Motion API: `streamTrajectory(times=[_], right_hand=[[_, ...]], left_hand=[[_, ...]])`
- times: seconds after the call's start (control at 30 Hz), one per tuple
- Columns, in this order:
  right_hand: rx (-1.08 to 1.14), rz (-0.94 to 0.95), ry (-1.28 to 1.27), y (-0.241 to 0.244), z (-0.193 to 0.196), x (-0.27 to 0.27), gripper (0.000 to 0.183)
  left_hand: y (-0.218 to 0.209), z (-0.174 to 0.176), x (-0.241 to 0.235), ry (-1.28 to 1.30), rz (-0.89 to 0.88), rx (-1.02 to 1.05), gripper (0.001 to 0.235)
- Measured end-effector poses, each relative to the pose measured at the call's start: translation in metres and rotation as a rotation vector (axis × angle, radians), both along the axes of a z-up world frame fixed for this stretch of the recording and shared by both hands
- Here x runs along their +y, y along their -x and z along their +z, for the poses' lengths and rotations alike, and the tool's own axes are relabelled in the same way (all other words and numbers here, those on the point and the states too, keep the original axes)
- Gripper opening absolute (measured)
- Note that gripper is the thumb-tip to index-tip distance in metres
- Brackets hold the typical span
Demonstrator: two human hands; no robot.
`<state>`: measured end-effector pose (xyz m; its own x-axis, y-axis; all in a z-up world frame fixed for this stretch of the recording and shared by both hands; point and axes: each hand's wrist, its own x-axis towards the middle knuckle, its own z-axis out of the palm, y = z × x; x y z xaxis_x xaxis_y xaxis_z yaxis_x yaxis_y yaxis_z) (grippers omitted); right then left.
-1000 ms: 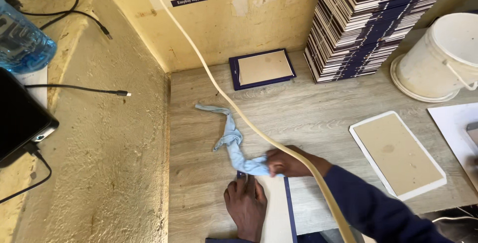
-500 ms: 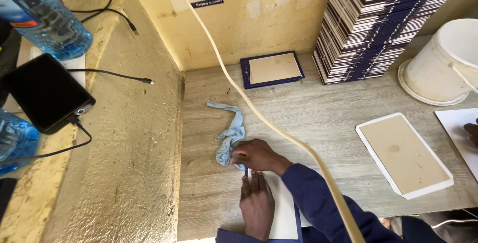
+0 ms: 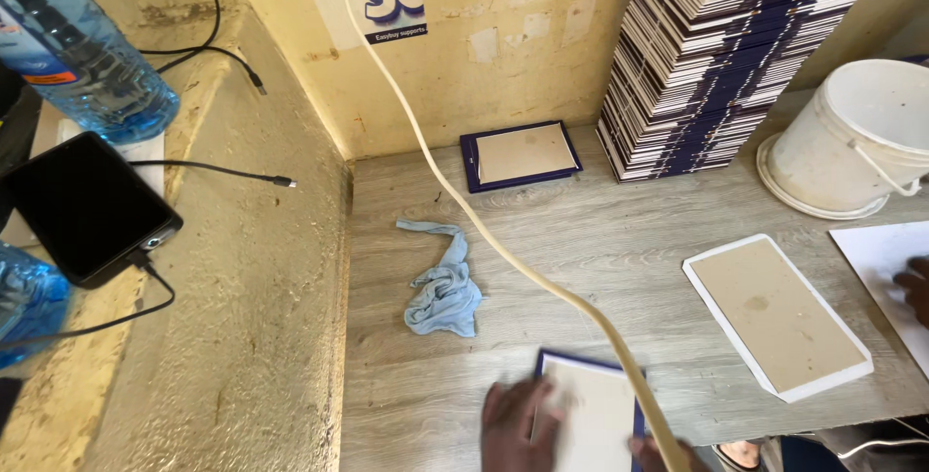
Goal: The person repeatedly places a white rectangular cover onto a blue book, presses the edges, and stacks the assembled unit on the table. The person handles multiple identical covers and books one at a time, building a small stack of finished items.
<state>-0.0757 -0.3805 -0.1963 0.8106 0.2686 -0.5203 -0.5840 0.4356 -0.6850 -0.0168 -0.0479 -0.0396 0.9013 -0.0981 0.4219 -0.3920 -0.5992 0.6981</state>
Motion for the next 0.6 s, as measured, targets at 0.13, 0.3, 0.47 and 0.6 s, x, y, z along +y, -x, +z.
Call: streamTrajectory(times=[0.13, 0.3, 0.47, 0.6], right_hand=[[-0.224, -0.234, 0.696, -0.100, 0.124, 0.029, 0.051], [-1.148, -0.402, 1.082, -0.255, 0.284, 0.118, 0.004], [-1.592, -0.366, 1.482, -0.364, 0.271, 0.131, 0.047], [-1.486, -0.420, 1.494, -0.377, 0.257, 0.130, 0.051]], left_hand=[[-0.018, 0.037, 0.039, 0.029, 0.502, -0.355, 0.025], [-0.021, 0.012, 0.055, -0.027, 0.446, -0.344, 0.021], [-0.073, 0.036, 0.021, -0.044, 0.466, -0.190, 0.018], [-0.217, 0.098, -0.008, -0.081, 0.395, -0.017, 0.023]])
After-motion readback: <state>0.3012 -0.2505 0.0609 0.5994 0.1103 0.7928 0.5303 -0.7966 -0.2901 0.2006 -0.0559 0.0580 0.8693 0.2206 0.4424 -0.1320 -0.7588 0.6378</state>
